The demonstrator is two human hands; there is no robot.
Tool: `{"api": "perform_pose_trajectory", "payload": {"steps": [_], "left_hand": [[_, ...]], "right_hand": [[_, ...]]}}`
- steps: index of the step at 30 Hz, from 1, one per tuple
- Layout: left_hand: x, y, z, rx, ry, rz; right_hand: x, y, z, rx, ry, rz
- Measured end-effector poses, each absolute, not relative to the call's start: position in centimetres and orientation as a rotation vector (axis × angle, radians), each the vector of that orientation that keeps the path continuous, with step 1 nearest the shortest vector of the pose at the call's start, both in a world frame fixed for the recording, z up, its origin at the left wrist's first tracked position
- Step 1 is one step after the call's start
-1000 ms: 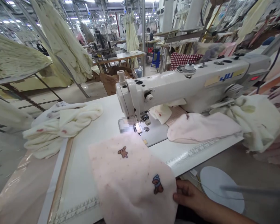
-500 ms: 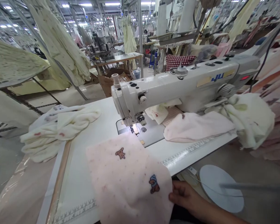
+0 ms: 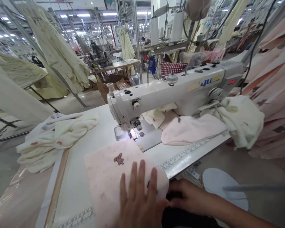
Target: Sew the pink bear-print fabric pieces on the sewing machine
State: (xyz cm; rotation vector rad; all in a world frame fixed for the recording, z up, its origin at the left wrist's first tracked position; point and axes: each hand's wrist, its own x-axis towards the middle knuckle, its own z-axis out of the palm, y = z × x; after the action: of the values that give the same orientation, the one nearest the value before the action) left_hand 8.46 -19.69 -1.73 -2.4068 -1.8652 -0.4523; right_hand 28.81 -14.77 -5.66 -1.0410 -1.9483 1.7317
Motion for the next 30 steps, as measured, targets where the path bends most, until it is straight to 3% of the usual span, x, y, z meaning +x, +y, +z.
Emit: {"api": "perform_pose_trajectory", "payload": {"steps": [3, 8, 13, 16, 19, 22, 25, 30], "left_hand": [[10.4, -17.6, -4.5, -2.455, -1.741, -0.369], [9.2, -17.0, -5.4, -2.565, -1.657, -0.388], [9.6, -16.0, -3.3, -2.578, -1.798, -0.697], [10.0, -15.1, -1.2, -2.324, -2.202, -1.183], [7.8, -14.7, 0.9, -2.093, -2.529, -1.624], [3.6, -15.0, 1.8, -2.122, -2.582, -1.372], [0.9, -15.3, 1.3, -2.147, -2.299, -0.974], [3.4, -15.3, -0.2, -2.522, -2.211, -0.630]], "right_hand": [[30.8, -12.6, -1.2, -1.076, -2.439, 1.264], [31.7, -5.2, 0.8, -1.164, -2.309, 0.575], [28.5, -2.2, 4.5, -1.052, -2.167, 0.671], [27.5, -3.4, 8.9, -0.823, -1.678, 0.900], [29.0, -5.3, 9.2, -0.772, -1.371, 1.035], [32.2, -7.5, 5.1, -1.050, -1.591, 1.011], [34.1, -9.1, 1.7, -1.329, -1.978, 0.793], [29.8, -7.0, 1.9, -0.848, -2.388, 0.699]]}}
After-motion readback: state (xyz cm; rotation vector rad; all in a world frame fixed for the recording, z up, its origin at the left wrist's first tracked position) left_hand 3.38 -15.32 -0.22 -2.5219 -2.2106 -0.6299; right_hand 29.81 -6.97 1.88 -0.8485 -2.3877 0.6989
